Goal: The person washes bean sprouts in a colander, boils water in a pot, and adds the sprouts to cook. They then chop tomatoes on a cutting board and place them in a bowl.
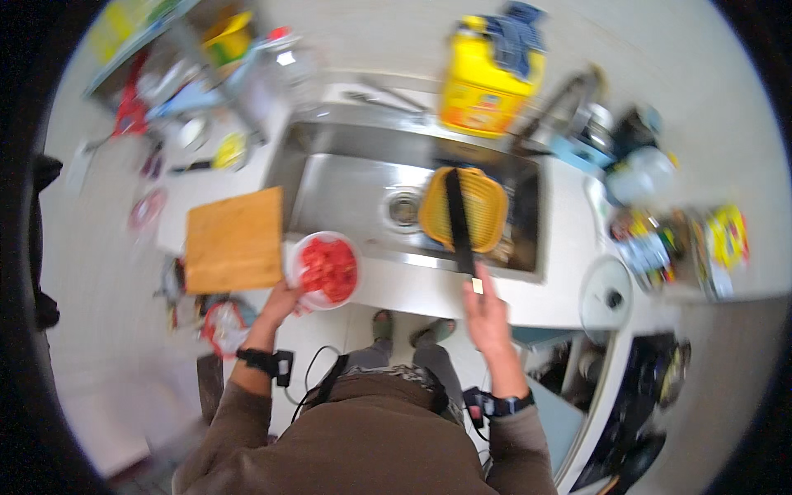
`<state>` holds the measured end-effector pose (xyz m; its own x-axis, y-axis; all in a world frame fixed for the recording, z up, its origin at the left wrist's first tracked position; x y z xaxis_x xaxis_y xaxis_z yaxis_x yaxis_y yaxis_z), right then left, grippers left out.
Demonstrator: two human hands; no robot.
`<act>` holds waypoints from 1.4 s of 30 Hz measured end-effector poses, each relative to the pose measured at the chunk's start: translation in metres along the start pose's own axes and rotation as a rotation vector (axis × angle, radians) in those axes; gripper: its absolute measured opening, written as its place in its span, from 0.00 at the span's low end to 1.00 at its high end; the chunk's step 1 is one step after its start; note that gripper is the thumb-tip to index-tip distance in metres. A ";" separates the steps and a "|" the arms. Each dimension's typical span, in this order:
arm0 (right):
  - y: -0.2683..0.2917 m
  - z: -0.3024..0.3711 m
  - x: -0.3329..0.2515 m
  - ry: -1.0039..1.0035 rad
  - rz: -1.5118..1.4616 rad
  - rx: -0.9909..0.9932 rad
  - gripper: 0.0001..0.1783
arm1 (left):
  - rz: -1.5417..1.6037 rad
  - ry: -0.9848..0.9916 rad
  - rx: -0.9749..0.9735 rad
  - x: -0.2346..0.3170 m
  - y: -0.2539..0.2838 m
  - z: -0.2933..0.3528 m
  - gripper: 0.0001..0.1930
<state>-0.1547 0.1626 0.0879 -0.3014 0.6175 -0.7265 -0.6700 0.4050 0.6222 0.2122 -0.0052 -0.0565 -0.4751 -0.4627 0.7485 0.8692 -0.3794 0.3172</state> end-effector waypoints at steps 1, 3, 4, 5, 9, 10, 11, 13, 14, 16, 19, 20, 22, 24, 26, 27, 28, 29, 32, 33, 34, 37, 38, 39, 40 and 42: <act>0.001 0.003 -0.001 -0.006 0.008 0.002 0.25 | 0.098 0.049 -0.064 -0.003 -0.004 -0.001 0.14; 0.004 0.011 -0.007 0.054 -0.042 0.039 0.25 | 0.129 0.059 -0.039 0.001 -0.005 -0.005 0.12; 0.008 0.013 -0.011 0.105 -0.075 0.063 0.26 | 0.137 0.029 0.000 0.007 -0.005 -0.005 0.10; 0.014 0.014 -0.007 0.098 -0.102 0.062 0.26 | 0.108 0.056 -0.017 0.011 -0.008 -0.005 0.11; 0.042 0.021 0.004 0.112 -0.173 0.098 0.25 | 0.111 -0.037 -0.090 0.053 -0.041 0.003 0.12; 0.053 0.023 0.007 0.115 -0.158 0.130 0.25 | 0.091 -0.057 -0.124 0.066 -0.057 0.003 0.12; 0.065 0.025 0.010 0.132 -0.165 0.165 0.27 | 0.076 -0.090 -0.164 0.081 -0.075 0.004 0.12; 0.090 0.029 0.021 0.133 -0.126 0.228 0.30 | 0.044 -0.115 -0.256 0.107 -0.124 0.005 0.12; 0.106 0.033 0.029 0.120 -0.171 0.307 0.32 | 0.082 -0.123 -0.322 0.121 -0.153 0.009 0.12; 0.137 0.043 0.044 0.123 -0.225 0.464 0.35 | 0.051 -0.074 -0.412 0.139 -0.216 0.013 0.11; 0.176 0.028 0.081 0.011 -0.331 0.603 0.17 | 0.065 -0.113 -0.562 0.168 -0.312 0.027 0.10; 0.182 0.019 0.105 -0.187 -0.353 0.500 0.14 | 0.059 -0.086 -0.575 0.173 -0.343 0.030 0.10; 0.197 0.021 0.135 -0.344 -0.679 0.464 0.18 | 0.075 -0.089 -0.607 0.184 -0.402 0.038 0.11; 0.224 0.018 0.152 -0.331 -0.477 0.606 0.20 | 0.092 -0.060 -0.634 0.189 -0.452 0.046 0.12; 0.239 0.017 0.169 -0.369 -0.389 0.654 0.20 | 0.126 -0.044 -0.656 0.192 -0.490 0.055 0.13; 0.243 0.014 0.175 -0.353 -0.417 0.650 0.20 | 0.123 -0.026 -0.653 0.191 -0.505 0.058 0.13; 0.244 0.013 0.182 -0.372 -0.437 0.643 0.20 | 0.123 -0.020 -0.656 0.191 -0.517 0.061 0.13; 0.244 0.011 0.189 -0.398 -0.470 0.631 0.20 | 0.108 -0.003 -0.651 0.188 -0.527 0.062 0.13; 0.242 -0.004 0.197 -0.384 -0.477 0.582 0.19 | 0.122 0.052 -0.639 0.178 -0.551 0.065 0.13; 0.241 -0.011 0.196 -0.369 -0.450 0.571 0.19 | 0.126 0.064 -0.636 0.174 -0.556 0.064 0.13; 0.241 -0.016 0.194 -0.341 -0.465 0.562 0.19 | 0.133 0.068 -0.627 0.169 -0.559 0.062 0.13; 0.232 -0.034 0.185 -0.361 -0.498 0.537 0.19 | 0.141 0.069 -0.628 0.160 -0.567 0.056 0.14; 0.229 -0.038 0.179 -0.344 -0.552 0.544 0.19 | 0.123 0.079 -0.629 0.158 -0.568 0.055 0.14; 0.226 -0.042 0.174 -0.336 -0.576 0.555 0.18 | 0.168 0.130 -0.693 0.156 -0.571 0.058 0.16; 0.221 -0.045 0.170 -0.328 -0.628 0.554 0.17 | 0.161 0.174 -0.734 0.154 -0.570 0.060 0.18; 0.212 -0.048 0.163 -0.326 -0.625 0.543 0.15 | 0.126 0.179 -0.845 0.156 -0.561 0.066 0.21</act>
<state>-0.3785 0.3165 0.0873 0.2749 0.3041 -0.9121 -0.2080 0.9450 0.2523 -0.3405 0.1882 -0.0788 -0.4583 -0.6335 0.6235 0.5576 -0.7512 -0.3533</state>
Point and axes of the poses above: each hand's wrist, its own z-axis away from the middle knuckle, its own y-axis out of the back of the hand, x = y × z, the point moved 8 cm from there along -z, towards the middle knuckle, and after that the axes turned 9 degrees about x, right-handed, at the moved point
